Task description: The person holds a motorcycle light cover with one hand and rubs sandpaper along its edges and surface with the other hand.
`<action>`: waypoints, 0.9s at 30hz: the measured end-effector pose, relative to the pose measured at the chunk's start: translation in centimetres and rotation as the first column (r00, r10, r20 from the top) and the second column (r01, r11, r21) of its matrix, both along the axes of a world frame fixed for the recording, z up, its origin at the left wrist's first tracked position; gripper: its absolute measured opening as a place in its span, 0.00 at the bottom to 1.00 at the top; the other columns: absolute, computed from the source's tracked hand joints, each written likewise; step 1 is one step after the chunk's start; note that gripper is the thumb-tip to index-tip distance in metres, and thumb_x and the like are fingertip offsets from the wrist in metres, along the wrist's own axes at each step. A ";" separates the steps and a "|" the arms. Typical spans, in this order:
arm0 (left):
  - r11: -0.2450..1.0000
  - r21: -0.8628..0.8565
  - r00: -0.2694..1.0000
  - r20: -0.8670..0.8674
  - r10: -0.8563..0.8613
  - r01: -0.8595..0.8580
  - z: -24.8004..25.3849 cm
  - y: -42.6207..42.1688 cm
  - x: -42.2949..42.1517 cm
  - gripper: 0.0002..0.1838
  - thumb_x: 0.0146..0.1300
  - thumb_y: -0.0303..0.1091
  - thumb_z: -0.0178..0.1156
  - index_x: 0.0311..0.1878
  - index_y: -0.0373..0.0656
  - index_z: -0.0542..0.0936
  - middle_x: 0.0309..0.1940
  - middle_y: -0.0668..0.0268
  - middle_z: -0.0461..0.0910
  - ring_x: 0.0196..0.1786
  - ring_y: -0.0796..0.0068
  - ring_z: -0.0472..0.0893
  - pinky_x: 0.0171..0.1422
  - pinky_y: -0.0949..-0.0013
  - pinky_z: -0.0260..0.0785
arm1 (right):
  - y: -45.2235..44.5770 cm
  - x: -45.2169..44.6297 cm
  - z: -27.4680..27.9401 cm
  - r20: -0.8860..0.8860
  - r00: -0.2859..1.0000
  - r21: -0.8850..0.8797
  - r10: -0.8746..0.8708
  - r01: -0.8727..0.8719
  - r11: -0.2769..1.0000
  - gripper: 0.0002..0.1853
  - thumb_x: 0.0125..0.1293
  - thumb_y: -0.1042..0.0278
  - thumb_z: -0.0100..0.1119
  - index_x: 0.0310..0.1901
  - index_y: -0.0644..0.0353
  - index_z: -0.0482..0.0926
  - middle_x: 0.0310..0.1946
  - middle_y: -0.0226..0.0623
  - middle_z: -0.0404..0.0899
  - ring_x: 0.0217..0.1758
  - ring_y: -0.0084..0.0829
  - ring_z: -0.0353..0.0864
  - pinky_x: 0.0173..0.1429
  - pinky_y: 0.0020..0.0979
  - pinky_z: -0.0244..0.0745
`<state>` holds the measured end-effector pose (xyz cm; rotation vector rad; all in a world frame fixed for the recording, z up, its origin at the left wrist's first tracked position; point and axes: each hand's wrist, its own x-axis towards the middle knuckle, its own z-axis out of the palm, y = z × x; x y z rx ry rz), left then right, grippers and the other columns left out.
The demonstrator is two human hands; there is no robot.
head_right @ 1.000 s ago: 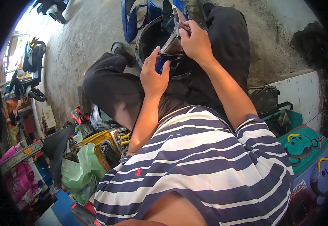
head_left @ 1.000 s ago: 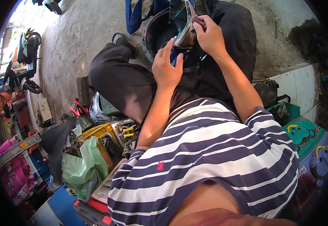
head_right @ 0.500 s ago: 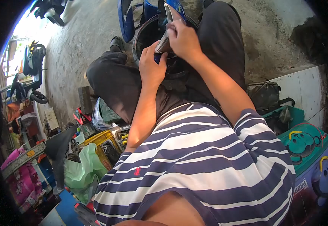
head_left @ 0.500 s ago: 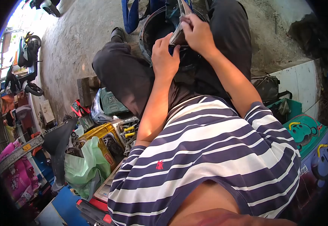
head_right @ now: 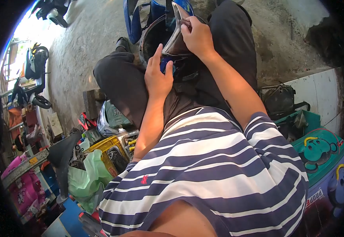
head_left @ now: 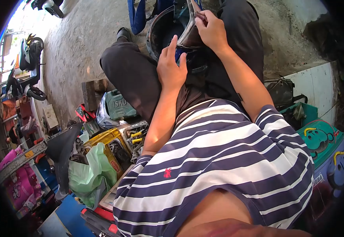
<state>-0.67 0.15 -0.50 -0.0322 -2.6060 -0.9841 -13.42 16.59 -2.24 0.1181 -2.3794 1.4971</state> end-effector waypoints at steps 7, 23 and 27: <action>1.000 0.025 1.000 -0.021 -0.003 0.003 -0.2 -0.1 -0.5 0.33 0.71 0.32 0.71 0.80 0.52 0.79 0.57 0.51 0.88 0.57 0.48 0.88 0.64 0.51 0.81 | -1.2 1.6 -0.3 -0.131 0.979 -0.015 0.155 -0.158 0.987 0.12 0.78 0.64 0.69 0.55 0.61 0.86 0.39 0.53 0.91 0.44 0.52 0.94 0.49 0.42 0.87; 0.997 0.080 1.000 -0.001 0.018 -0.018 -0.6 0.3 -0.6 0.32 0.72 0.35 0.72 0.79 0.54 0.80 0.54 0.49 0.90 0.55 0.49 0.91 0.63 0.52 0.82 | -1.8 2.8 -1.0 -0.237 0.951 0.009 0.200 -0.204 0.979 0.10 0.77 0.67 0.70 0.53 0.61 0.86 0.36 0.51 0.90 0.39 0.53 0.93 0.45 0.42 0.85; 0.995 0.093 0.998 0.068 0.020 -0.026 -0.5 0.4 -0.5 0.32 0.71 0.35 0.72 0.78 0.54 0.80 0.63 0.50 0.89 0.62 0.44 0.88 0.66 0.48 0.82 | -0.9 0.6 -0.8 -0.139 0.988 -0.049 0.068 -0.076 0.996 0.10 0.78 0.66 0.68 0.54 0.61 0.86 0.36 0.51 0.91 0.38 0.44 0.95 0.44 0.40 0.85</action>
